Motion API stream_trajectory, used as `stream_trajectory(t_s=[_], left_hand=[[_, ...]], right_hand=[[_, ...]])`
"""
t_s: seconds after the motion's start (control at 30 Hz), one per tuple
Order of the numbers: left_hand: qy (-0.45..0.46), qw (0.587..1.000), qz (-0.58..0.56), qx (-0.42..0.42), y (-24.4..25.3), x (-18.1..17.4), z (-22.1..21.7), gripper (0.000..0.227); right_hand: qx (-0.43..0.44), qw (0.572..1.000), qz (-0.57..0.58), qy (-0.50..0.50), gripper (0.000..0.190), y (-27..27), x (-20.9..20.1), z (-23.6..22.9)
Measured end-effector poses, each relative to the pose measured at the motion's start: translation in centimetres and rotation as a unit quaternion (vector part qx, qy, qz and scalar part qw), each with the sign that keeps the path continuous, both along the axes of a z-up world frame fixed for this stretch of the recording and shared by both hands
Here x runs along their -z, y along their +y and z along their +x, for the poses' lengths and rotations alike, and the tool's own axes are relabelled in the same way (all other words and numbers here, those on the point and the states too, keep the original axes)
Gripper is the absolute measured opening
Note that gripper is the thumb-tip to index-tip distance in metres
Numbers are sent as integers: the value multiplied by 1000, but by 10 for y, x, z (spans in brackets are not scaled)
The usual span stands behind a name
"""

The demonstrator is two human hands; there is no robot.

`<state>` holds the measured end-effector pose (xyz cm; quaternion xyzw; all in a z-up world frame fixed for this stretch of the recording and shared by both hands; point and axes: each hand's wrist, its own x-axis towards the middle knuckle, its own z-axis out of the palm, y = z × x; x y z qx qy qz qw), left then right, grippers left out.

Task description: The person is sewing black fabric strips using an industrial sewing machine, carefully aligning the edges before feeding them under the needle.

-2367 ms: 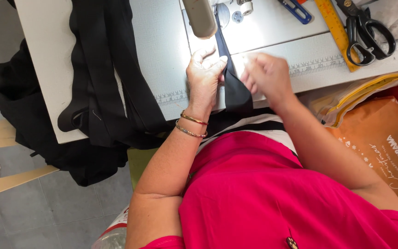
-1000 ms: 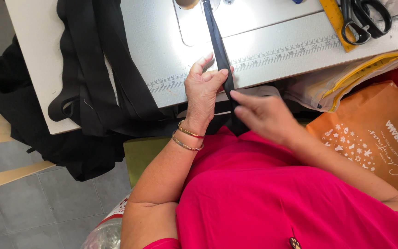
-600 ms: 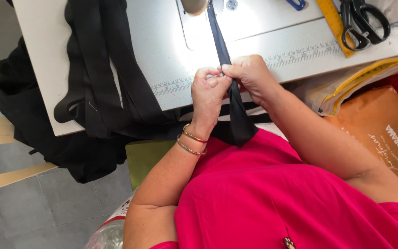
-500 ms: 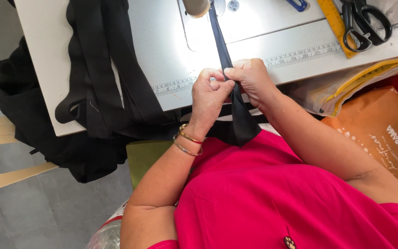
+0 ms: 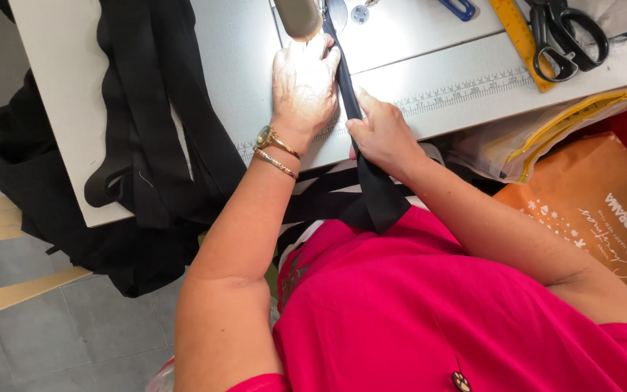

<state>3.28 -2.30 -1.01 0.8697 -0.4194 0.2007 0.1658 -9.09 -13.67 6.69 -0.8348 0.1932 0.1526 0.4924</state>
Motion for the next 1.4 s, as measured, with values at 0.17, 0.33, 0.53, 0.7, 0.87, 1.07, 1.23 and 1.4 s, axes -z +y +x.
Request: stream_trajectory(t_s=[0.17,0.33,0.53,0.7,0.87,1.07,1.23,1.4], left_hand=[[-51,996,76,-18,-1,10,-36,33],[-70,994,-54,59,5,41,-52,27],[-10,995,-62,72,19,40,-60,23],[23,991,-90,98,25,17,-67,15],[25,989,-97,112,30,24,-65,13],[73,983,-102,131,37,16,-58,18],[92,982,-129,106,35,9,-22,23],[-76,989,-31,123,10,-40,11,8]], right_hand=[[-49,995,-60,-68,41,-1,15,-1],[-83,973,-141,-166,41,-14,57,-3],[-118,965,-194,-133,57,-9,46,-8],[-204,918,-319,-122,57,-14,56,-6],[-249,872,-392,-154,25,-7,29,-7],[-267,855,-409,-172,28,-10,22,-6],[-282,852,-406,-173,38,-11,28,-5],[-289,834,-456,-113,84,-16,64,0]])
